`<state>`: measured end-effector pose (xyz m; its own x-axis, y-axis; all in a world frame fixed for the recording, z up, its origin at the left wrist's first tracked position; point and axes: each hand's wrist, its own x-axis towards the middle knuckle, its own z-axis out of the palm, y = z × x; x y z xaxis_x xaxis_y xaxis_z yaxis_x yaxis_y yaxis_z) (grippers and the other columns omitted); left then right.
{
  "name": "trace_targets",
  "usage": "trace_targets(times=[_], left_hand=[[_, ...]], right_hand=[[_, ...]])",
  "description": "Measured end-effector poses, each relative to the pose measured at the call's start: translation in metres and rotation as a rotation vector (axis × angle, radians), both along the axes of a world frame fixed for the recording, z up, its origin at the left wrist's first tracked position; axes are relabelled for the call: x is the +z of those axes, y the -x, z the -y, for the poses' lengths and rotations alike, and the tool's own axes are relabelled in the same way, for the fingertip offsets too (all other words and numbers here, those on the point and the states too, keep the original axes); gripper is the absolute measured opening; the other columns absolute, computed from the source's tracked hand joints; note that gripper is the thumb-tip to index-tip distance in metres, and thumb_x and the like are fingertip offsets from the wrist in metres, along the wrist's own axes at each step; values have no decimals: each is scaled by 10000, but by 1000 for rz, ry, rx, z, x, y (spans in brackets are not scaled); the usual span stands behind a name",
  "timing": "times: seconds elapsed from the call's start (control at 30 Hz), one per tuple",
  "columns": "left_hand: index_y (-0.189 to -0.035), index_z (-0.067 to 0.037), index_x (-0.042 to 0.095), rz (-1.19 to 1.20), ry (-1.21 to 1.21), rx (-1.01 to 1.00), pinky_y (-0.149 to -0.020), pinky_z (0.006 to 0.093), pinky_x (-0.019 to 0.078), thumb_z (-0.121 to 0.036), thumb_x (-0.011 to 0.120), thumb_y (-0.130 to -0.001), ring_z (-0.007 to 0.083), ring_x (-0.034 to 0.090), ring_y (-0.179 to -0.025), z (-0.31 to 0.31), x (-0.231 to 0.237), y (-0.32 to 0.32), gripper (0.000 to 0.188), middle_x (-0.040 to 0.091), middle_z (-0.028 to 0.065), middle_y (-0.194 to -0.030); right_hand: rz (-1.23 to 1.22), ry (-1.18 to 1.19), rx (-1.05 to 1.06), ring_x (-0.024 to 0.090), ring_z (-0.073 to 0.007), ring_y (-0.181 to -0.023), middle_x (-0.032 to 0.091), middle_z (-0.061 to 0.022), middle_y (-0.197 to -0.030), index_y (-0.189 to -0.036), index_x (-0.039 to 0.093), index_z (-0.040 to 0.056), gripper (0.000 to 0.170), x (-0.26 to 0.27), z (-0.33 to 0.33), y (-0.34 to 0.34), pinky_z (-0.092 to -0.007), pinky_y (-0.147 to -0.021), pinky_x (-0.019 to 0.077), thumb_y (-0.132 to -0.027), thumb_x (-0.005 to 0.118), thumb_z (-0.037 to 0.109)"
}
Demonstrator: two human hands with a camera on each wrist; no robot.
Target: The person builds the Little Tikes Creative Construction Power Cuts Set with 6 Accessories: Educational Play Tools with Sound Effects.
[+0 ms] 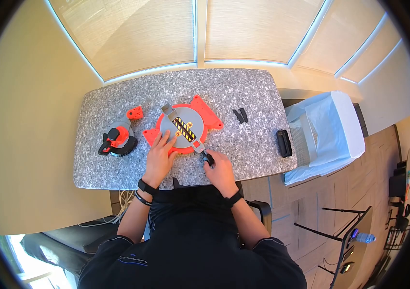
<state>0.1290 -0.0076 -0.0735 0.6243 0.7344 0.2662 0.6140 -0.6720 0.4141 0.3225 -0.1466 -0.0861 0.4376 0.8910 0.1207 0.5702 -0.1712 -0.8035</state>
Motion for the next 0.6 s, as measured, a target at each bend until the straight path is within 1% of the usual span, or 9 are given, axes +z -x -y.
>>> trace_targets(times=[0.07, 0.13, 0.17, 0.23, 0.33, 0.43, 0.6], left_hand=[[-1379, -85, 647, 2, -5, 1, -1112, 470, 477, -127, 787, -850, 430, 477, -1411, 0, 0, -1, 549, 521, 180, -1530], [-1377, -87, 648, 4, 0, 2, -1110, 469, 479, -118, 789, -844, 426, 479, -1411, 0, 2, 0, 552, 521, 177, -1531], [-1377, -87, 648, 4, 0, 3, -1110, 469, 479, -118, 789, -844, 426, 479, -1411, 1, 2, 0, 552, 521, 177, -1531], [-1376, -89, 649, 2, 8, 3, -1107, 470, 482, -110, 789, -841, 423, 480, -1411, 1, 4, 0, 553, 521, 175, -1531], [-1378, -88, 648, 4, 12, 8, -1106, 472, 483, -111, 788, -843, 421, 480, -1411, 3, 6, -1, 553, 521, 174, -1532], [-1380, -89, 647, 1, 15, 8, -1104, 473, 485, -116, 790, -843, 419, 479, -1412, 2, 5, -2, 556, 520, 173, -1533], [-1378, -86, 648, 0, 11, 9, -1103, 472, 485, -123, 794, -843, 417, 479, -1413, 2, 4, -2, 556, 519, 173, -1534]], right_hand=[[36, 29, 19, 688, -360, -902, 691, -189, -1020, -1207, 680, -2, 388, 2, 0, -1, -428, -810, 569, -832, 754, 61], [83, -20, 21, 677, -381, -932, 663, -175, -1037, -1212, 670, 23, 410, 0, -1, 1, -453, -836, 553, -818, 773, 62], [83, -20, 22, 677, -381, -932, 663, -175, -1037, -1212, 670, 23, 410, 0, -1, 1, -453, -836, 553, -818, 773, 62], [91, -2, 10, 678, -388, -947, 640, -159, -1103, -1198, 658, 48, 412, 5, -1, 4, -462, -824, 557, -807, 789, 63], [91, 5, 4, 679, -390, -946, 621, -154, -1119, -1172, 647, 59, 399, 1, -1, 4, -464, -813, 559, -803, 798, 66], [74, 19, 11, 681, -392, -946, 615, -152, -1131, -1147, 640, 50, 374, 1, -2, 3, -467, -806, 561, -808, 797, 68], [49, 17, 22, 681, -395, -938, 634, -172, -1050, -1131, 635, 41, 359, 1, -1, 2, -458, -807, 559, -810, 794, 74]])
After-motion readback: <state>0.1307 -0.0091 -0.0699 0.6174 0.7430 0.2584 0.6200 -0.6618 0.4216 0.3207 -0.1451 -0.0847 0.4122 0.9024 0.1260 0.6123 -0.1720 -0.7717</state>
